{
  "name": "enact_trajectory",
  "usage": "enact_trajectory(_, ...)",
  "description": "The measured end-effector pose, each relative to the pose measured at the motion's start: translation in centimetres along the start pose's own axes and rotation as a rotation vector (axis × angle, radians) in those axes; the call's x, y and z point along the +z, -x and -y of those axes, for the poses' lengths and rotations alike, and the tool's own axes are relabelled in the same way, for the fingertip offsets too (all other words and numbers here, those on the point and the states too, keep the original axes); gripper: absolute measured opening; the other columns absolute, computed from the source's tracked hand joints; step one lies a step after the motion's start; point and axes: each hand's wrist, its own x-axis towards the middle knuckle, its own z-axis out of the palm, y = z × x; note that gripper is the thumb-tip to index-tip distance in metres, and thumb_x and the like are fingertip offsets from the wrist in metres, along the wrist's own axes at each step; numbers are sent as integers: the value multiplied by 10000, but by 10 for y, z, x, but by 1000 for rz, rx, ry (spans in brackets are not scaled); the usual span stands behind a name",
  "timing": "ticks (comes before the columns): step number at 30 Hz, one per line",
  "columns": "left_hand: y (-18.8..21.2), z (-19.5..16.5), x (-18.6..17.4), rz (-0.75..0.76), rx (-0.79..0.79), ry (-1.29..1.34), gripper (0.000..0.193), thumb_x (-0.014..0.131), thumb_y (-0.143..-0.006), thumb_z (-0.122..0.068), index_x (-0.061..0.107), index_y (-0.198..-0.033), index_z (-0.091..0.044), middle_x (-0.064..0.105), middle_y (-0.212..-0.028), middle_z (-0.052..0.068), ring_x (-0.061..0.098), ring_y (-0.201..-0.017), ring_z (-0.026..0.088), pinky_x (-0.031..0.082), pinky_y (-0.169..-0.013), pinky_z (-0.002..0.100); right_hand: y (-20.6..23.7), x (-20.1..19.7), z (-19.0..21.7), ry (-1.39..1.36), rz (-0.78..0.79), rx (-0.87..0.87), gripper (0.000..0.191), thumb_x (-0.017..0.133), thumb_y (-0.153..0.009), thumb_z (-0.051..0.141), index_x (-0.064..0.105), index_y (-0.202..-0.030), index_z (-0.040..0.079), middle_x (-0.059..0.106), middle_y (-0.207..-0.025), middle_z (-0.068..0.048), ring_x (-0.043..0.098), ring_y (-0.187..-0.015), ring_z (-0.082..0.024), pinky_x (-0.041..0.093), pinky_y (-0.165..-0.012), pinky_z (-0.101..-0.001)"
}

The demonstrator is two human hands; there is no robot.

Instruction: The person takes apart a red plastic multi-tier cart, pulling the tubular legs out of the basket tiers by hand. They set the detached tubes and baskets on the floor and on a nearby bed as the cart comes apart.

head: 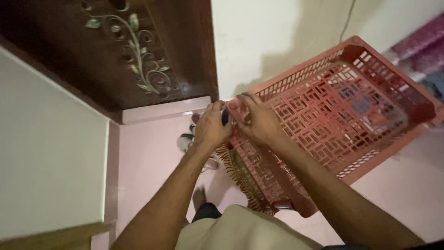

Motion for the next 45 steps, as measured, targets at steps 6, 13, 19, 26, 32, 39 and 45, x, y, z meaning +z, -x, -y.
enact_trajectory(6, -33, 32, 14, 58, 344, 226, 534, 686, -799, -89, 592, -1323, -42, 663, -1243, 214, 629, -1153, 414, 505, -961, 477, -15, 17, -5, 182, -6, -65, 711, 709, -794, 224, 491, -1456, 84, 464, -1521, -184, 656, -1094, -370, 568, -882, -455)
enact_trajectory(13, -67, 54, 22, 383, 129, 342, 402, 841, -688, -173, 738, -1051, -36, 770, -943, 151, 744, -888, 334, 582, -774, 420, -42, 31, 6, 362, 50, 5, 383, 740, -839, 279, 615, -1123, 55, 671, -1128, -156, 692, -933, -392, 569, -784, -494)
enact_trajectory(19, -93, 61, 31, 673, 78, 304, 367, 858, -674, -195, 779, -1007, -63, 795, -910, 134, 789, -869, 265, 591, -792, 368, -64, 26, 14, 498, 104, 63, 398, 788, -731, 333, 655, -966, 42, 680, -964, -182, 679, -832, -426, 563, -712, -521)
enact_trajectory(26, -81, 74, 49, 522, 289, 354, 301, 795, -724, -169, 732, -987, -37, 755, -912, 178, 731, -865, 368, 567, -759, 458, -66, 32, 12, 559, 90, 76, 364, 789, -763, 413, 690, -894, 89, 709, -925, -152, 690, -802, -386, 560, -708, -509)
enact_trajectory(32, -81, 80, 54, 480, 386, 362, 237, 738, -813, -154, 712, -1014, -32, 739, -949, 205, 701, -904, 415, 547, -757, 499, -74, 21, 21, 606, 166, 202, 472, 850, -706, 464, 656, -872, 67, 709, -846, -172, 686, -781, -396, 557, -682, -503)
enact_trajectory(39, -80, 73, 46, 452, 386, 334, 310, 770, -754, -145, 721, -1046, -52, 745, -940, 187, 699, -899, 409, 547, -767, 499, -68, 22, 25, 578, 103, 203, 469, 826, -718, 420, 598, -935, 73, 715, -877, -145, 690, -780, -404, 549, -681, -525)
enact_trajectory(45, -65, 81, 51, 395, 347, 333, 466, 792, -729, -134, 672, -1175, -71, 726, -1035, 200, 696, -955, 395, 558, -799, 477, -48, 19, 26, 379, -36, 162, 650, 755, -772, 437, 554, -1222, 14, 611, -1228, -193, 677, -881, -431, 548, -748, -532)
